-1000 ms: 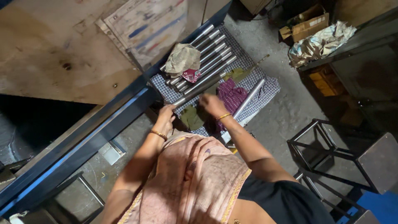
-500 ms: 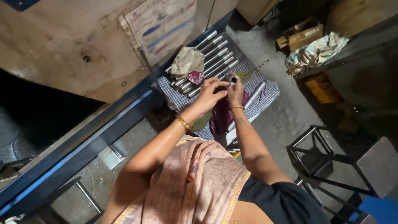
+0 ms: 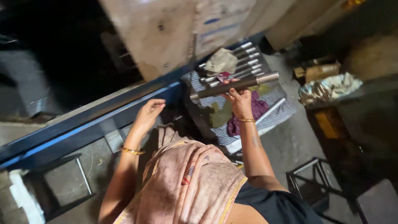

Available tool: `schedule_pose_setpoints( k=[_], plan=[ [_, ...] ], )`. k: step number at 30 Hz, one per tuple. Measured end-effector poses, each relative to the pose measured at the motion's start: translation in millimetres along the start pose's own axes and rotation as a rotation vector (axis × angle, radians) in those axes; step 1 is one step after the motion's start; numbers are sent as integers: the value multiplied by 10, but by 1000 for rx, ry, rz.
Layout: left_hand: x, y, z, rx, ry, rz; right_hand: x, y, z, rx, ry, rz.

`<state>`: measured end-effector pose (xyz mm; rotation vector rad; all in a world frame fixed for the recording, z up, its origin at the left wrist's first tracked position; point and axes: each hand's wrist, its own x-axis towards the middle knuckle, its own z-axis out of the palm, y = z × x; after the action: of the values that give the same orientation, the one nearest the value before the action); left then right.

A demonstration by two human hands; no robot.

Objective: The person inspects and wipes metal rods with a cloth, then places them into a bin. They open a machine door, insert a rod into the machine, and remove it. The person repeats this process with several rods, organizing them in the bin.

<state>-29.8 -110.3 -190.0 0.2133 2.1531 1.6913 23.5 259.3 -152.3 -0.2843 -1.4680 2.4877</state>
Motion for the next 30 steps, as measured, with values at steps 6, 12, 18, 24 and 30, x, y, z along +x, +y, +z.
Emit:
schedule_pose_setpoints(
  k=[6, 12, 18, 24, 30],
  plan=[
    [-949, -230, -892, 61, 179, -79, -51, 372, 898, 218, -192, 118],
    [-1586, -435, -1485, 50, 384, -9, -250, 717, 1704, 265, -307, 10],
    [-1944, -297, -1954, -15, 551, 28, -379, 885, 2335, 180, -349, 78],
    [-2049, -50, -2408, 125, 871, 163, -195, 1007, 2917, 150, -454, 103],
    [-1998, 218, -2792, 312, 1227, 303, 497, 1206, 3529, 122, -514, 24]
  ],
)
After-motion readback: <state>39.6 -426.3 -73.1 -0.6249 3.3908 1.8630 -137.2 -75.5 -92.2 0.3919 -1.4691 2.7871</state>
